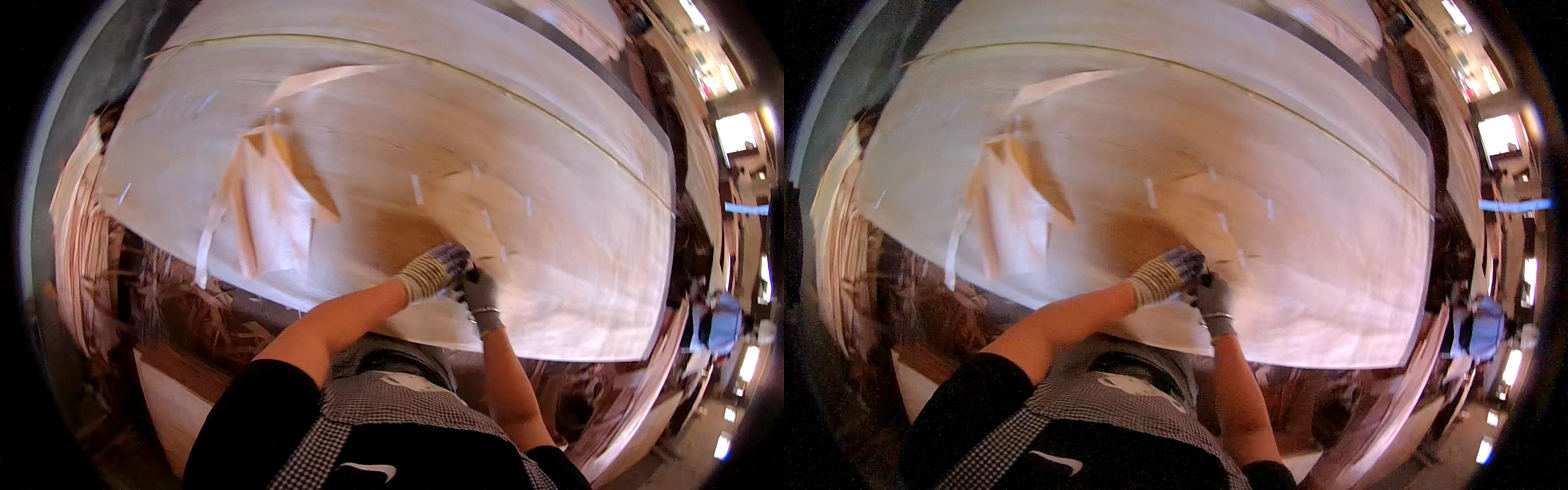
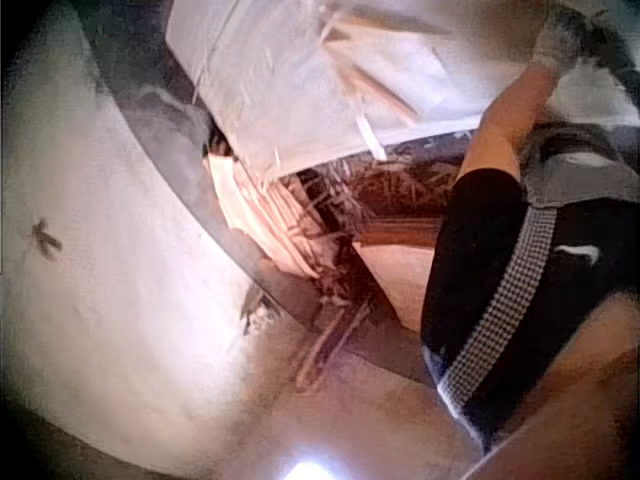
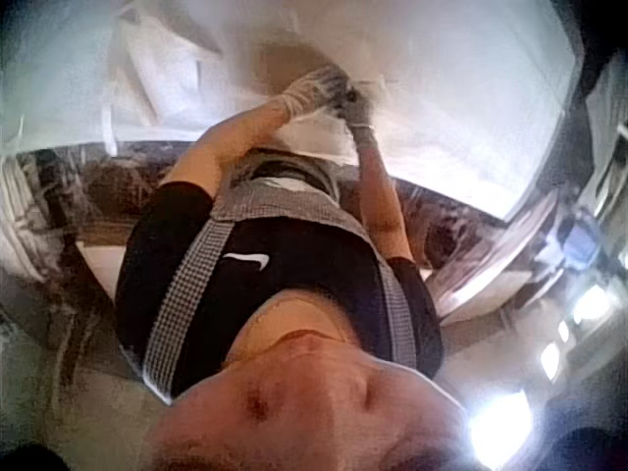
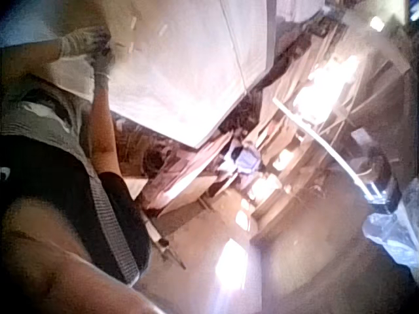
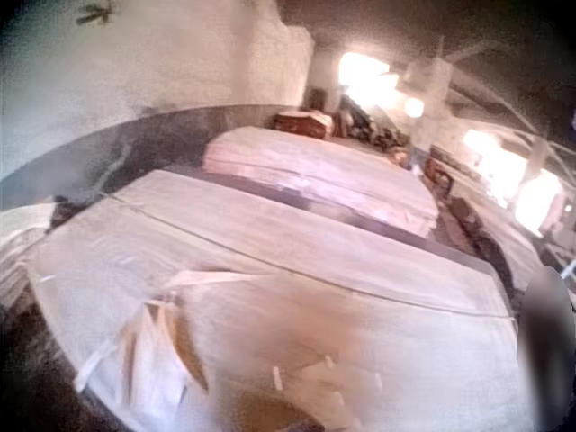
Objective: The person cuts thin strips from wood veneer sheets using a blade, applies tape to the sheets, and moves the sheets onto a stack.
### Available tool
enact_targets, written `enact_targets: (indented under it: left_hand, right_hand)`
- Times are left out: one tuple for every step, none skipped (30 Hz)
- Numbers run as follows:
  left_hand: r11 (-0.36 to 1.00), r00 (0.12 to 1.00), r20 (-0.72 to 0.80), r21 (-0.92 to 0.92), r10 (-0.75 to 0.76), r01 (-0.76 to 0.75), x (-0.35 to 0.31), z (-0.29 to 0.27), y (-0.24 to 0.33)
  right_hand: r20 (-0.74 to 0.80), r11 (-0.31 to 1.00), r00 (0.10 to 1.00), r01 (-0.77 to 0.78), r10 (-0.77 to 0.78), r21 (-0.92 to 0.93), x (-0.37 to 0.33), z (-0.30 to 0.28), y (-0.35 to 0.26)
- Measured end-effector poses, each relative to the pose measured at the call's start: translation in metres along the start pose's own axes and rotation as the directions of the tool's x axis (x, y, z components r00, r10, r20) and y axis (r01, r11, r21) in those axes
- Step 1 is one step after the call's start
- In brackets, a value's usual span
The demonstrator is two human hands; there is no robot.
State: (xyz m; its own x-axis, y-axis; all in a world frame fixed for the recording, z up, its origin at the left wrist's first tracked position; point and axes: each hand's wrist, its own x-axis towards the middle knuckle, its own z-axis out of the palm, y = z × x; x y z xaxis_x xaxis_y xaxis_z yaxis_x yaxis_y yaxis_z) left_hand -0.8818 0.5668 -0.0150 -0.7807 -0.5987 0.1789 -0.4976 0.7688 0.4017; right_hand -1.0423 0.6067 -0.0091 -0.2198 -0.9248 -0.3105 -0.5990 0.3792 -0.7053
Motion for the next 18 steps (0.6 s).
enact_targets:
  left_hand:
    - [0.996, 1.0, 0.004, 0.089, 0.005, -0.005, 0.01, 0.003, 0.006]
    - [0.982, 1.0, 0.015, 0.185, -0.028, 0.025, 0.006, 0.011, 0.005]
    - [0.961, 0.999, 0.022, 0.274, -0.049, 0.042, 0.004, 0.015, 0.005]
    - [0.976, 0.994, 0.052, 0.202, -0.096, 0.084, 0.004, 0.007, 0.006]
    - [0.984, 0.988, 0.079, 0.131, -0.131, 0.12, 0.009, -0.008, 0.008]
    - [0.982, 0.977, 0.108, 0.069, -0.184, 0.177, 0.007, -0.023, 0.004]
    - [0.947, 0.947, -0.047, 0.038, -0.317, 0.318, -0.002, -0.032, -0.011]
    - [0.904, 0.884, -0.201, -0.018, -0.422, 0.427, -0.013, -0.042, -0.029]
    - [0.763, 0.738, -0.248, -0.006, -0.627, 0.646, -0.018, -0.073, -0.031]
    - [0.565, 0.536, -0.299, -0.011, -0.789, 0.825, -0.029, -0.107, -0.032]
    - [0.402, 0.352, -0.475, -0.003, -0.807, 0.916, -0.051, -0.119, -0.044]
    - [0.221, 0.158, -0.625, -0.023, -0.765, 0.975, -0.076, -0.125, -0.054]
    - [0.028, 0.009, -0.618, -0.02, -0.786, 0.999, -0.094, -0.133, -0.066]
    - [-0.166, -0.144, -0.612, -0.02, -0.778, 0.986, -0.112, -0.141, -0.079]
    - [-0.131, -0.17, -0.504, -0.111, -0.847, 0.985, -0.129, -0.145, -0.089]
    - [-0.11, -0.187, -0.381, -0.214, -0.905, 0.971, -0.147, -0.149, -0.098]
    - [-0.101, -0.188, -0.255, -0.318, -0.949, 0.943, -0.166, -0.152, -0.103]
    - [-0.056, -0.162, -0.318, -0.319, -0.934, 0.946, -0.18, -0.152, -0.106]
  right_hand:
    - [-0.014, 0.901, 0.959, 0.261, -0.283, -0.347, 0.007, -0.017, 0.022]
    - [0.023, 0.96, 0.995, 0.104, -0.101, -0.26, 0.012, -0.028, 0.016]
    - [0.068, 0.979, 0.994, -0.072, 0.086, -0.19, 0.015, -0.041, 0.007]
    - [0.131, 0.994, 0.985, -0.108, 0.109, -0.02, 0.011, -0.049, 0.003]
    - [0.193, 0.978, 0.974, -0.149, 0.119, 0.148, 0.006, -0.058, 0.0]
    - [0.251, 0.967, 0.957, -0.191, 0.145, 0.168, -0.003, -0.065, -0.024]
    - [0.31, 0.955, 0.935, -0.234, 0.171, 0.18, -0.014, -0.07, -0.044]
    - [0.302, 0.958, 0.942, -0.213, 0.149, 0.193, -0.022, -0.073, -0.043]
    - [0.273, 0.956, 0.951, -0.204, 0.142, 0.211, -0.029, -0.08, -0.03]
    - [0.282, 0.931, 0.952, -0.203, 0.117, 0.302, -0.036, -0.083, -0.012]
    - [0.317, 0.899, 0.945, -0.206, 0.081, 0.386, -0.039, -0.077, -0.006]
    - [0.377, 0.915, 0.919, -0.249, 0.12, 0.317, -0.043, -0.07, -0.014]
    - [0.428, 0.927, 0.889, -0.286, 0.163, 0.243, -0.052, -0.063, -0.026]
    - [0.475, 0.922, 0.869, -0.287, 0.138, 0.258, -0.057, -0.054, -0.034]
    - [0.502, 0.92, 0.858, -0.277, 0.107, 0.278, -0.058, -0.044, -0.039]
    - [0.529, 0.92, 0.845, -0.266, 0.08, 0.287, -0.059, -0.036, -0.047]
    - [0.557, 0.921, 0.829, -0.256, 0.052, 0.295, -0.061, -0.025, -0.058]
    - [0.556, 0.942, 0.83, -0.221, 0.045, 0.253, -0.066, -0.02, -0.078]
